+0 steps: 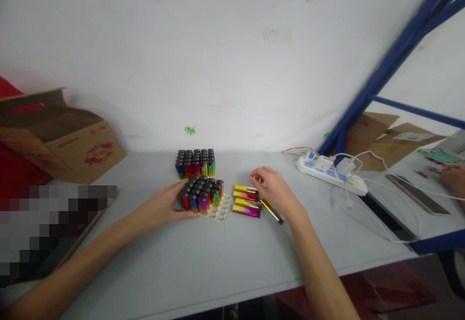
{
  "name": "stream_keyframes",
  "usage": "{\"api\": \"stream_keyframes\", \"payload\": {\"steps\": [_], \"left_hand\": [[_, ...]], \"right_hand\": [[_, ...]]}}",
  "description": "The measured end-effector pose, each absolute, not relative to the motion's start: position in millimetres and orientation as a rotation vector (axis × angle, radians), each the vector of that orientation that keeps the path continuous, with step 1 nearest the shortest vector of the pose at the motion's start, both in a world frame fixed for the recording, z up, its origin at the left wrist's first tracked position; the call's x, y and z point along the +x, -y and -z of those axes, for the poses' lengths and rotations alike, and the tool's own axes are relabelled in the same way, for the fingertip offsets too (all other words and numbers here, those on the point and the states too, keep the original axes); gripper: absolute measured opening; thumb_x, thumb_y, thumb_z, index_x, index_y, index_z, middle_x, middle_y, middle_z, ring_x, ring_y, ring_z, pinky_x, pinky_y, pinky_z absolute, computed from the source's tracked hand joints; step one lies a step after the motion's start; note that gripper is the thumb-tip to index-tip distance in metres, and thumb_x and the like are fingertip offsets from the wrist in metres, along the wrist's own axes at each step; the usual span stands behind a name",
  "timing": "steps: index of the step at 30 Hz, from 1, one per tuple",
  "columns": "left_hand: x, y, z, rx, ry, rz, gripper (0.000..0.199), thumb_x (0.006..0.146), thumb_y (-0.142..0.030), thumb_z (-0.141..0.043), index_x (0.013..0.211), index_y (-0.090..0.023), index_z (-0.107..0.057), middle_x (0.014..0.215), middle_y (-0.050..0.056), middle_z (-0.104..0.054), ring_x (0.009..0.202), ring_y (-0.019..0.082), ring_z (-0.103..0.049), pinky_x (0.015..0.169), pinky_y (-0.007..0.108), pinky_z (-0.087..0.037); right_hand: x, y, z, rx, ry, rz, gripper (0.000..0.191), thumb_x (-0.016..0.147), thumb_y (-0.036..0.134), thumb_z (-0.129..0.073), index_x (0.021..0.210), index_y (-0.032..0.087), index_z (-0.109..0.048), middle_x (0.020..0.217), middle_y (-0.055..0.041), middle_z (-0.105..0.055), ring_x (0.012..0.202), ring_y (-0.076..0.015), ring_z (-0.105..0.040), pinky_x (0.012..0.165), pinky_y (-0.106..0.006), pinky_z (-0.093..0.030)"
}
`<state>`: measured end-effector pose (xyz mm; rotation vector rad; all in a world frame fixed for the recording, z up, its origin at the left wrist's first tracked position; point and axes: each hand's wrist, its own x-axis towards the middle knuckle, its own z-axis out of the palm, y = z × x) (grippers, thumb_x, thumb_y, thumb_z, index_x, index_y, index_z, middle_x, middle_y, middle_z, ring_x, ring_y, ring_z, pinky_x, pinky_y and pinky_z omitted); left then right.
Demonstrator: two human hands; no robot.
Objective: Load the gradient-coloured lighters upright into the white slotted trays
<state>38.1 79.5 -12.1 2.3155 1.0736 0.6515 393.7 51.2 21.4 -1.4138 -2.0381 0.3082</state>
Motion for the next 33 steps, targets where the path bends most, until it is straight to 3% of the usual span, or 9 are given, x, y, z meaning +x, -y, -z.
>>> {"api": "stream_keyframes", "payload": {"steps": [6, 16, 22, 27, 30, 33], "left_hand": [[38, -80, 13, 2.317, -1.106, -0.648, 0.092, 0.073, -0.061, -0.092, 0.150, -0.024, -0.060, 0.149, 0.015, -0.070, 0.134, 0.043, -0.068, 0.120, 0.054, -0.053], [38, -81, 16, 2.310, -1.090, -0.647, 0.090, 0.074, -0.060, -0.092, 0.149, -0.024, -0.059, 0.150, 0.016, -0.068, 0.134, 0.041, -0.068, 0.122, 0.052, -0.050], [36, -82, 18, 2.318, -1.078, -0.690, 0.089, 0.071, -0.059, -0.094, 0.147, -0.025, -0.062, 0.146, 0.015, -0.071, 0.130, 0.041, -0.070, 0.118, 0.053, -0.054], [36, -83, 20, 2.322, -1.075, -0.701, 0.090, 0.071, -0.059, -0.094, 0.148, -0.026, -0.062, 0.148, 0.015, -0.070, 0.131, 0.042, -0.070, 0.119, 0.054, -0.054], [37, -83, 19, 2.309, -1.078, -0.678, 0.091, 0.072, -0.060, -0.093, 0.149, -0.025, -0.060, 0.151, 0.016, -0.068, 0.134, 0.042, -0.068, 0.121, 0.054, -0.052], [38, -81, 17, 2.295, -1.102, -0.663, 0.093, 0.071, -0.060, -0.093, 0.150, -0.023, -0.060, 0.151, 0.017, -0.068, 0.137, 0.043, -0.066, 0.122, 0.054, -0.051]], "right_hand": [[417, -57, -8, -1.562, 2.198, -0.498, 0.016, 0.095, 0.035, -0.075, 0.097, 0.021, -0.081, 0.093, -0.0081, -0.076, 0.082, -0.0222, -0.069, 0.076, -0.034, -0.051], [409, -64, 4, -1.528, 2.051, -0.292, 0.005, 0.095, 0.020, -0.068, 0.100, 0.020, -0.070, 0.098, -0.0073, -0.073, 0.091, -0.0228, -0.068, 0.085, -0.037, -0.054], [394, -65, -4, -1.305, 1.777, -0.204, 0.020, 0.097, 0.035, -0.069, 0.112, 0.022, -0.075, 0.102, -0.0087, -0.074, 0.091, -0.0241, -0.067, 0.085, -0.042, -0.057], [373, -58, -11, -1.129, 1.451, -0.482, 0.033, 0.094, 0.055, -0.076, 0.110, 0.026, -0.075, 0.112, -0.0099, -0.072, 0.102, -0.0258, -0.069, 0.089, -0.043, -0.059], [360, -53, -13, -1.025, 1.302, -0.809, 0.042, 0.095, 0.063, -0.071, 0.117, 0.029, -0.063, 0.105, -0.0069, -0.074, 0.091, -0.0228, -0.071, 0.086, -0.042, -0.060], [350, -50, -13, -0.960, 1.292, -1.060, 0.044, 0.098, 0.066, -0.066, 0.120, 0.031, -0.054, 0.076, 0.0043, -0.064, 0.061, -0.0152, -0.058, 0.070, -0.035, -0.058]]}}
